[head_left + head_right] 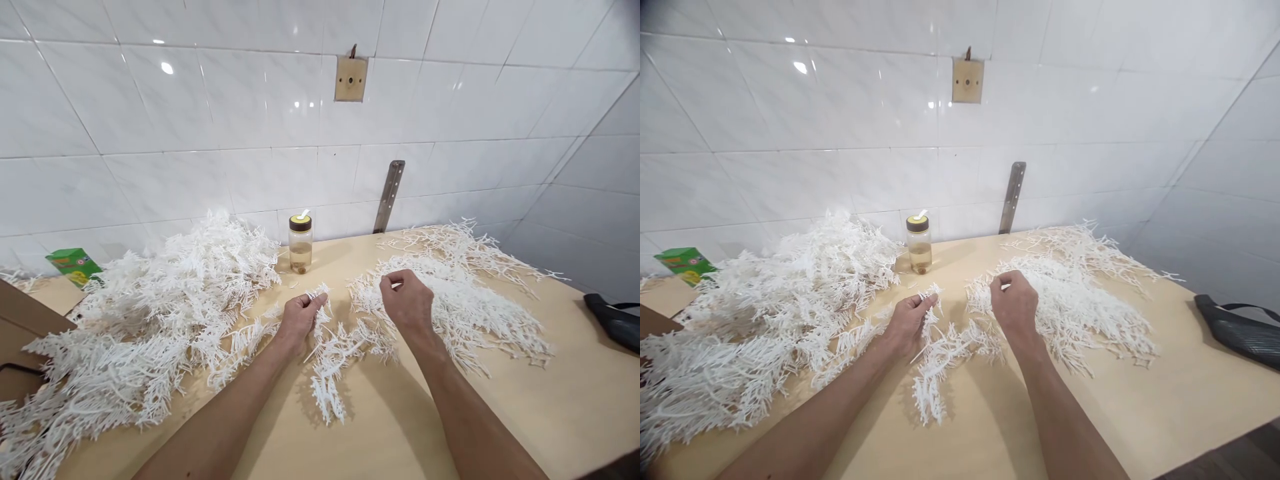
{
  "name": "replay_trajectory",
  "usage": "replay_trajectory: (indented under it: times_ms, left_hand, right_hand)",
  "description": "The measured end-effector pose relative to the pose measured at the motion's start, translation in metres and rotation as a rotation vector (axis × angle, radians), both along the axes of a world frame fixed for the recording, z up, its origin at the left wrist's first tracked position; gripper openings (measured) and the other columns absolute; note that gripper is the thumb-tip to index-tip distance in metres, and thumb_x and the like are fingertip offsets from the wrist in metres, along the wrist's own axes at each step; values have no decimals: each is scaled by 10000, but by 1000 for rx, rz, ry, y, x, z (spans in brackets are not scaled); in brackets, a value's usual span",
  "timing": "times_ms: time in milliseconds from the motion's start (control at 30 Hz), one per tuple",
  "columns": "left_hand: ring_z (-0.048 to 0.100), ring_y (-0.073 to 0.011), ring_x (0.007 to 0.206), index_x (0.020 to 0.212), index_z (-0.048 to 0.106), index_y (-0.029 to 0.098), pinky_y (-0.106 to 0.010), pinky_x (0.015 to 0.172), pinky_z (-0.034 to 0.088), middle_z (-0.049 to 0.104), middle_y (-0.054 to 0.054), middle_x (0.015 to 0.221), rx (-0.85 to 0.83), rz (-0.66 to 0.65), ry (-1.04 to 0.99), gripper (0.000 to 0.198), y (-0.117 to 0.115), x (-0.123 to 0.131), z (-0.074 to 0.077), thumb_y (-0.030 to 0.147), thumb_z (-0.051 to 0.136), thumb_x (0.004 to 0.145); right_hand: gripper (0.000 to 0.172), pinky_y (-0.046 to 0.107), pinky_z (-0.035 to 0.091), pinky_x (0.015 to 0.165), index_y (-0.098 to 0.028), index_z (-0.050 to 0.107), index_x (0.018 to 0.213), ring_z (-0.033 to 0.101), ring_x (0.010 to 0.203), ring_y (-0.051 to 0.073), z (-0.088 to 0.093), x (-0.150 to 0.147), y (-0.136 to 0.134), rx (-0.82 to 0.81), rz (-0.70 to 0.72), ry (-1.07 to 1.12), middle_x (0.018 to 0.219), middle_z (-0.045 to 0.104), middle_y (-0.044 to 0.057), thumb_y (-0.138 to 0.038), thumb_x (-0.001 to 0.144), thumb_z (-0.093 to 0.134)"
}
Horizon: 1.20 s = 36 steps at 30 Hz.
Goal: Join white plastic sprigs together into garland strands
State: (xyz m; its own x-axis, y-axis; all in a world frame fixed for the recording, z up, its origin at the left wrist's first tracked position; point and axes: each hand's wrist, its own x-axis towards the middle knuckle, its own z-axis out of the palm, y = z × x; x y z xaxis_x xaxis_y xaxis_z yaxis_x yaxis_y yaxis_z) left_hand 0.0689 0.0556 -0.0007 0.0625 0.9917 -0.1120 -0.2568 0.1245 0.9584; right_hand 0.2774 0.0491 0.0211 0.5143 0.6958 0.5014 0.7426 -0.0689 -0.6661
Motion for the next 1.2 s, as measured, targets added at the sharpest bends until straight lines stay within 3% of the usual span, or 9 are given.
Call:
replay_trajectory:
  times_ms: [100,200,300,400,500,700,833,1000,1200]
  left_hand:
    - [207,-28,394,609,476,176,-200,411,149,285,112,449,-42,-104,-25,510,1,-3,2,541,827,554]
    - [193,-25,388,620,478,175,-204,401,117,281,112,444,-43,-135,-35,522,2,-5,2,556,829,548]
    - [205,-26,376,644,509,166,-207,392,117,305,106,443,-42,-147,-30,505,2,-5,2,553,823,563]
    - [225,-30,365,657,515,165,-209,381,129,332,100,440,-34,-121,-1,487,3,-4,1,546,811,591]
    - [229,-31,367,655,502,170,-209,376,136,338,102,439,-15,-96,14,491,2,-3,3,545,813,591]
    - [241,-29,369,700,540,166,-200,385,156,371,103,453,17,-74,28,483,-1,1,8,535,823,570]
    - [276,-42,358,622,493,181,-201,381,186,351,100,426,-22,-70,92,482,-4,3,10,520,829,555]
    - [368,-68,414,599,516,167,-207,419,281,432,66,463,3,-25,132,461,-4,5,6,509,822,553]
    - [396,-78,458,596,528,154,-208,446,299,465,51,492,62,8,165,429,-4,6,0,489,796,599]
  right_hand:
    - [120,354,401,736,-180,590,787,544,656,214,-1,18,3,5,-86,-31,660,600,56,-279,768,524]
    - [176,373,420,761,-149,624,864,565,719,228,0,17,1,26,-55,-61,759,633,101,-255,761,530]
    - [198,351,463,706,-163,663,850,574,645,192,6,-8,-7,-12,214,38,803,672,98,-305,806,532]
    - [260,285,449,533,-185,689,832,534,523,147,10,-42,-17,-213,588,232,702,666,44,-388,838,526]
    - [322,237,376,451,-172,688,776,448,451,99,7,-64,-21,-297,715,372,602,595,-8,-462,822,556]
    - [331,219,272,380,-169,635,697,327,388,76,-6,-66,-16,-340,726,552,467,422,-65,-485,781,587]
    - [237,223,348,425,-176,645,712,427,424,97,-7,-65,-15,-273,650,448,522,545,-31,-391,772,566]
    - [178,254,429,546,-194,652,690,570,573,150,-4,-67,-16,-211,582,253,659,671,15,-316,751,537]
    - [165,261,413,575,-200,617,626,581,598,156,-4,-68,-16,-245,546,139,656,675,12,-294,733,533]
